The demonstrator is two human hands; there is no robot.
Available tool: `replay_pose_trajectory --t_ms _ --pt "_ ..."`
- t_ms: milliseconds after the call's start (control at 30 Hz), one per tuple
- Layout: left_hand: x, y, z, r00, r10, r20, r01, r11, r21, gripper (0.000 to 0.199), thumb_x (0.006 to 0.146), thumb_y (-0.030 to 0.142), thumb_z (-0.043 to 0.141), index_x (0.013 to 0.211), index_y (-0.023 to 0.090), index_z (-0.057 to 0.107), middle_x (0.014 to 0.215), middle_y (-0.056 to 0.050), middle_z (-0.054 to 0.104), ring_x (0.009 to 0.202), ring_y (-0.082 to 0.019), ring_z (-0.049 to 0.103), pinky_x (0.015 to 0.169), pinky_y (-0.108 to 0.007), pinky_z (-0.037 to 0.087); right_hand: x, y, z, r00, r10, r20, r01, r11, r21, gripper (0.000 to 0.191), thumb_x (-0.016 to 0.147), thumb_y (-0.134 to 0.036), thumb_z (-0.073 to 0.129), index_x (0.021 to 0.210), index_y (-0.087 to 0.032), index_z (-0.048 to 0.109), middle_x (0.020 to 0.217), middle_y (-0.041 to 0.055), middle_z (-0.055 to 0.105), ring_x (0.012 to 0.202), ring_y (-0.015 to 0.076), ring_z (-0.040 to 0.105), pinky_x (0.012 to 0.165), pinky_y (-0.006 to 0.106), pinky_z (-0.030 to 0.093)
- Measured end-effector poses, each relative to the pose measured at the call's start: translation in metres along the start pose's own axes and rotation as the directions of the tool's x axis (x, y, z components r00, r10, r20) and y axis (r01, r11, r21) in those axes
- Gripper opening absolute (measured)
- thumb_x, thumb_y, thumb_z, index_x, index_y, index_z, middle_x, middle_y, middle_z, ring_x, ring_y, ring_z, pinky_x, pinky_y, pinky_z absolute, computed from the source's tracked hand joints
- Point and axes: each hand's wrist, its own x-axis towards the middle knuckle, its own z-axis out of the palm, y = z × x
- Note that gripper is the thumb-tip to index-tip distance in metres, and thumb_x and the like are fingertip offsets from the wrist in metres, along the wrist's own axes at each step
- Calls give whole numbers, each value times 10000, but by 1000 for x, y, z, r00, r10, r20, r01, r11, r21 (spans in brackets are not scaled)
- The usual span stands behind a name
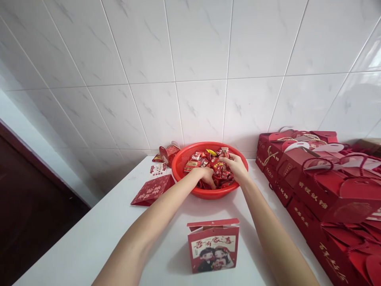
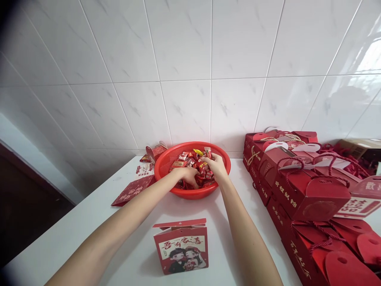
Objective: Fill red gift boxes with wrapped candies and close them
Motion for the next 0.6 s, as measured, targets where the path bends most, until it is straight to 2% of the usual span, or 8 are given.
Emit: replay_pose_trajectory --t_ms 100,200,333,467,600 --pt "-11 13 0 989 -107 107 86 979 183 315 410 273 840 615 181 619 727 -85 707 775 -313 671 714 -375 528 -1 -2 0 1000 8 -5 -8 1000 5 221 538 -303 724 685 -158 643 606 -7 617 460 79 445 441 225 341" --pt "-20 19 -1 979 -103 176 77 986 147 277 460 259 820 599 179 595 690 -69 698 693 -271 661 641 -350 525 -3 -2 0 1000 6 -4 -6 1000 -3 215 545 -300 724 688 -161 644 620 3 634 471 85 448 451 229 338" --pt "-24 20 -3 966 -86 242 79 996 39 287 488 277 805 693 186 626 722 -47 708 708 -249 665 622 -320 522 -3 0 0 1000 -10 6 10 1000 -8 210 547 -306 717 685 -165 646 582 -11 603 460 85 435 446 233 325" --pt "-21 21 -1 924 -154 350 154 988 29 262 524 342 790 673 197 632 687 -47 706 694 -236 664 610 -304 524 -4 0 1 1000 -7 -2 7 1000 19 230 540 -312 718 700 -164 644 580 -13 601 458 85 433 445 235 336" --pt "-17 20 -1 864 -159 477 183 983 -5 219 594 390 760 679 207 675 655 -34 699 654 -212 651 567 -285 503 -4 -1 2 1000 10 -5 -10 1000 14 219 547 -298 714 703 -161 646 580 -10 606 469 89 448 461 233 360"
